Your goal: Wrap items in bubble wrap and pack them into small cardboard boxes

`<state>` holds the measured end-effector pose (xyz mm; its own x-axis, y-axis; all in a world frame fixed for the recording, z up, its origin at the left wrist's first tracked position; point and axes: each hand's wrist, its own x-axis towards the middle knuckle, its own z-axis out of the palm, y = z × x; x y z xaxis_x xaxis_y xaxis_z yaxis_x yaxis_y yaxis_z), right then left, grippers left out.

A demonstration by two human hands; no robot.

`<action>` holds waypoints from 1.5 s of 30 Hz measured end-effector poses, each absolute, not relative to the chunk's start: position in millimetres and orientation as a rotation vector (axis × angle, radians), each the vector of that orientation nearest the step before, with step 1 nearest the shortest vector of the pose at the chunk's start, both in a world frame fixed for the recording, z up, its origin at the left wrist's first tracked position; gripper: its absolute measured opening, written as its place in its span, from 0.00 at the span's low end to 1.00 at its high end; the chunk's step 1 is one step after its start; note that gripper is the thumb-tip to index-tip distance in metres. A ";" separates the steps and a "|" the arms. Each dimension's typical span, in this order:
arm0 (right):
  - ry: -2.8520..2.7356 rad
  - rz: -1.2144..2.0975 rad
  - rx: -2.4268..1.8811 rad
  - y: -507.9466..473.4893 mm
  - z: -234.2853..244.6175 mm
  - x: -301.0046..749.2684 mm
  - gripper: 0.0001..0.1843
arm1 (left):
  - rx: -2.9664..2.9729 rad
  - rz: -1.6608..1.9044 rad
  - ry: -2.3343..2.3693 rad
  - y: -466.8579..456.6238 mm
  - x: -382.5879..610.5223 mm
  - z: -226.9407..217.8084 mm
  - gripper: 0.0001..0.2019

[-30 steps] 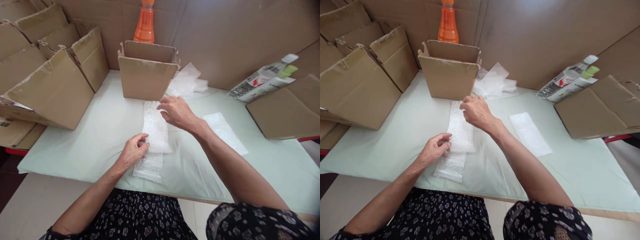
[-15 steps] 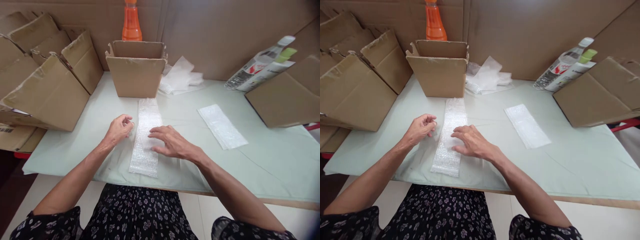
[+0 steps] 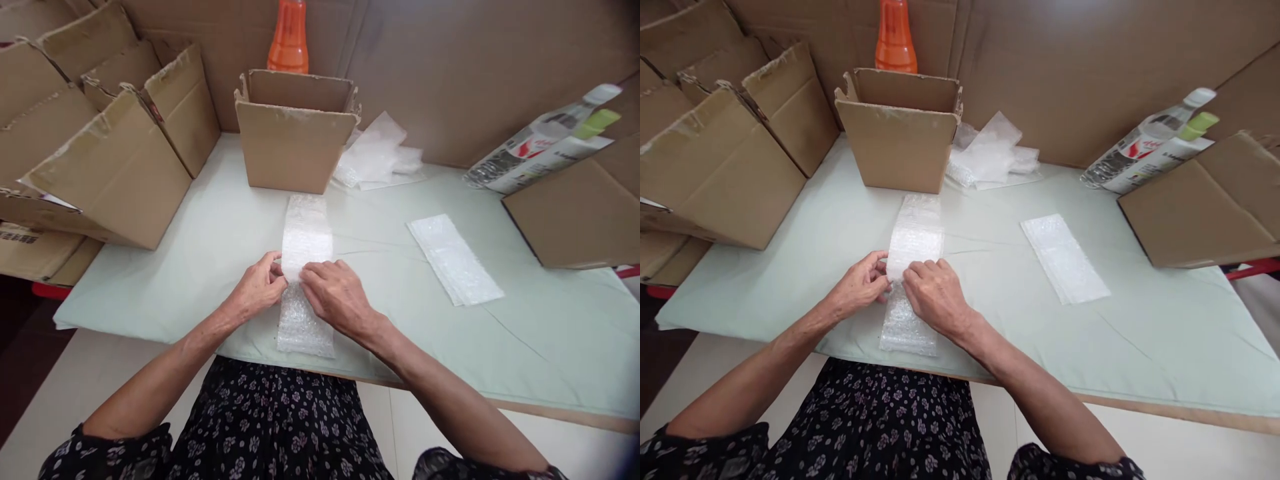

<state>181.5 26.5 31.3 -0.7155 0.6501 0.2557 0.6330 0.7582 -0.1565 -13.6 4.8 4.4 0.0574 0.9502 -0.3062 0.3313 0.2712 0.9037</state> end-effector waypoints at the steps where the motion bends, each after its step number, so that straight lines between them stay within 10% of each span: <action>1: -2.714 0.140 -1.012 23.8 27.6 181.3 0.10 | 1.295 0.730 1.497 2.3 -15.5 4.9 0.27; 23: -2.605 0.522 -0.802 -34.9 9.8 228.4 0.11 | 2.364 1.098 1.194 -7.5 -10.9 1.4 0.08; 37: -2.485 0.565 -1.079 23.2 27.2 217.2 0.12 | 1.633 0.788 1.154 -9.5 -44.2 14.2 0.33; 45: -2.457 0.096 -1.091 16.1 12.2 218.0 0.18 | 2.091 0.693 1.688 7.3 -11.6 -8.7 0.26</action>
<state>218.0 16.1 12.2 -0.5873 0.7193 0.3711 0.6880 0.6851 -0.2392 -11.6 7.3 -8.7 0.1638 0.9756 0.1459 0.7966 -0.2180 0.5639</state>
